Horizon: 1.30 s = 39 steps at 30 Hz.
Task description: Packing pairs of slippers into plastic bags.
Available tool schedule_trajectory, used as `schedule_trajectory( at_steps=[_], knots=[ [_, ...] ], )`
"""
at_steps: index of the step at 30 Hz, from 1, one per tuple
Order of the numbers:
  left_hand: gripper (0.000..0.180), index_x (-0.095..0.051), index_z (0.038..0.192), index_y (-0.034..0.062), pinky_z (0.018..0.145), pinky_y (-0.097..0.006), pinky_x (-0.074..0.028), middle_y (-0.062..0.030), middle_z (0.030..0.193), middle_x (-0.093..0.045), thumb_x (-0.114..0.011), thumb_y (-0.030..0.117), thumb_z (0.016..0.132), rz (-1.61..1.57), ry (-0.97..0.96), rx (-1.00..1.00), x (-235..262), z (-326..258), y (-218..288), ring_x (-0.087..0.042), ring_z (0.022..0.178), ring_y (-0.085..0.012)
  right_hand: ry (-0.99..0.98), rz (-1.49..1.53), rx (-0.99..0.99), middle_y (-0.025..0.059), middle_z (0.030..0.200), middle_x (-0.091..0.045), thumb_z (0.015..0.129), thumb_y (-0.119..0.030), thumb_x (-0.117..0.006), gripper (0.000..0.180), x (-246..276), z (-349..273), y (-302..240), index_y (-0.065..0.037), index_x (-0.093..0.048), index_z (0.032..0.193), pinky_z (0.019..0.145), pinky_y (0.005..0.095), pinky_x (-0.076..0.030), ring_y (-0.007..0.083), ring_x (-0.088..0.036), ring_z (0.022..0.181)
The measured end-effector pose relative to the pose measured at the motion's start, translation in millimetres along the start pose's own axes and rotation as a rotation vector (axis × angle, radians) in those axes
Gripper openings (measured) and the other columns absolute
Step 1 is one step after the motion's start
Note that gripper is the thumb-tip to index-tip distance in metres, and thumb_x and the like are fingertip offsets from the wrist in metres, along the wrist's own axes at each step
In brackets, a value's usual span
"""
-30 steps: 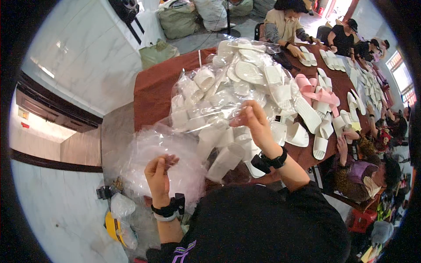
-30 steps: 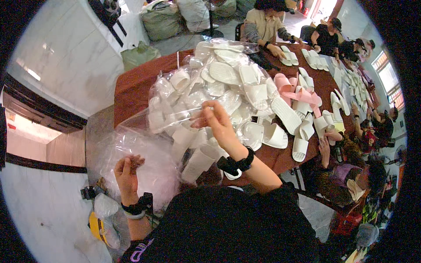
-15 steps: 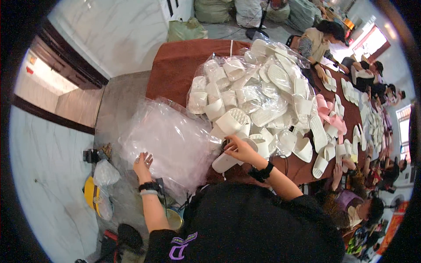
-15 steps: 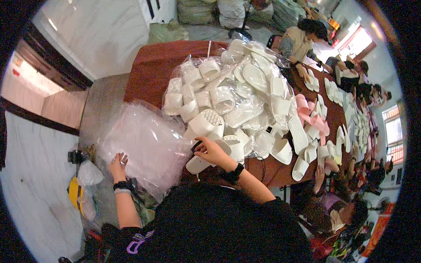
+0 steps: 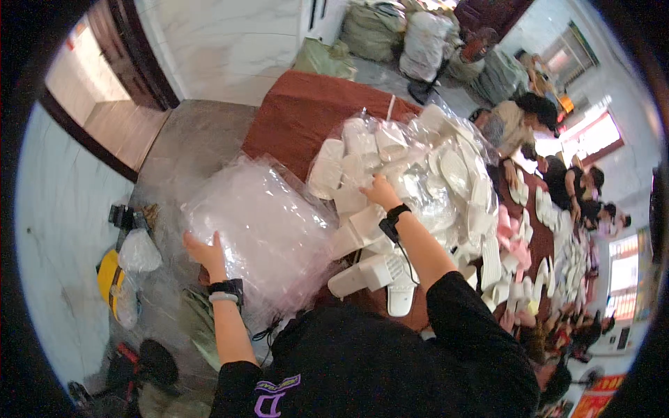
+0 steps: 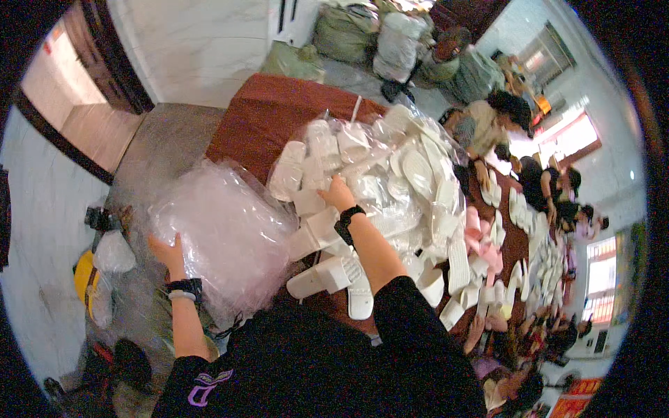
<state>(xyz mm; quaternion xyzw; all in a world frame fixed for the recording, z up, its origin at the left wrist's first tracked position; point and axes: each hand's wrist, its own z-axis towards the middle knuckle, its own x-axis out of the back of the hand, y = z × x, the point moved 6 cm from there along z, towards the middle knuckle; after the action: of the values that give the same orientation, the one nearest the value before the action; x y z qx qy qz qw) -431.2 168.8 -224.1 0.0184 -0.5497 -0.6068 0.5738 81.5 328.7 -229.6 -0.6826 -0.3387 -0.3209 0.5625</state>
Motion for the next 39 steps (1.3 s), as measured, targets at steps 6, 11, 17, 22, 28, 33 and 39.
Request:
schedule_trajectory(
  at_steps=[6, 11, 17, 22, 28, 33, 39],
  knots=[
    [0.072, -0.043, 0.132, 0.0144, 0.106, -0.057, -0.013, -0.016, 0.145, -0.025, -0.069, 0.042, 0.071, 0.316, -0.775, -0.339, -36.4, -91.8, 98.5, -0.021, 0.133, -0.0362, 0.031, 0.048, 0.02, 0.0192, 0.092, -0.062, 0.072, -0.031, -0.072, 0.052, -21.5, 27.4, 15.0, 0.006, -0.054, 0.104, 0.076, 0.0352, -0.048, 0.0268, -0.061, 0.086],
    [0.079, -0.036, 0.137, 0.0163, 0.108, -0.058, -0.004, -0.0136, 0.147, -0.02, -0.069, 0.045, 0.071, 0.385, -0.971, -0.336, -39.4, -134.6, 90.6, -0.014, 0.136, -0.0348, 0.092, 0.445, 0.123, -0.0032, 0.064, -0.053, 0.08, -0.019, -0.065, 0.021, 12.5, 23.9, -13.3, 0.001, -0.061, 0.085, 0.054, 0.0233, -0.038, 0.0077, -0.048, 0.059],
    [0.088, -0.029, 0.14, 0.0129, 0.107, -0.058, -0.006, -0.0148, 0.147, -0.02, -0.071, 0.042, 0.069, 0.279, -0.815, -0.549, -39.0, -132.8, 125.9, -0.016, 0.136, -0.0325, 0.085, 1.126, 0.072, -0.0061, 0.074, -0.053, 0.088, -0.016, -0.059, 0.009, 153.2, -34.6, -50.0, -0.009, -0.061, 0.082, 0.064, 0.0198, -0.035, 0.0041, -0.046, 0.07],
    [0.093, -0.02, 0.141, 0.0036, 0.106, -0.048, -0.021, -0.0208, 0.141, -0.029, -0.071, 0.038, 0.072, -0.203, -0.831, -0.614, -47.6, -151.7, 239.8, -0.029, 0.13, -0.0325, 0.085, 1.271, 0.217, -0.0046, 0.087, -0.056, 0.089, -0.007, -0.055, 0.004, 219.2, -119.3, -55.3, -0.008, -0.058, 0.091, 0.064, 0.0197, -0.036, 0.0048, -0.046, 0.075],
    [0.037, -0.042, 0.114, 0.0016, 0.079, -0.03, -0.049, -0.0102, 0.106, -0.058, -0.06, 0.02, 0.087, -1.148, -1.274, 0.542, -58.3, -186.6, 335.4, -0.059, 0.093, -0.0182, 0.192, 1.33, 0.312, 0.0001, 0.09, -0.054, 0.087, -0.005, -0.055, 0.019, 210.9, -226.5, -21.2, -0.003, -0.052, 0.107, 0.071, 0.0243, -0.04, 0.0099, -0.05, 0.08],
    [0.012, -0.05, 0.099, 0.005, 0.068, -0.032, -0.054, -0.0094, 0.093, -0.062, -0.049, 0.015, 0.092, -1.036, -1.386, 0.545, -73.5, -216.1, 326.7, -0.064, 0.08, -0.0206, 0.393, 1.558, 0.105, 0.0097, 0.117, -0.043, 0.087, -0.016, -0.057, 0.053, 174.1, -297.8, 32.2, -0.007, -0.033, 0.134, 0.09, 0.0378, -0.041, 0.0209, -0.044, 0.111],
    [0.01, -0.05, 0.097, 0.0091, 0.068, -0.041, -0.053, -0.005, 0.092, -0.061, -0.049, 0.018, 0.093, -1.223, -1.529, 0.83, -66.7, -250.9, 345.2, -0.061, 0.089, -0.0211, 0.098, 1.51, -0.297, 0.0149, 0.145, -0.013, 0.078, -0.008, -0.067, 0.094, 73.0, -364.4, 89.6, -0.017, -0.001, 0.144, 0.082, 0.0486, -0.051, 0.0307, -0.044, 0.118]
  ],
)
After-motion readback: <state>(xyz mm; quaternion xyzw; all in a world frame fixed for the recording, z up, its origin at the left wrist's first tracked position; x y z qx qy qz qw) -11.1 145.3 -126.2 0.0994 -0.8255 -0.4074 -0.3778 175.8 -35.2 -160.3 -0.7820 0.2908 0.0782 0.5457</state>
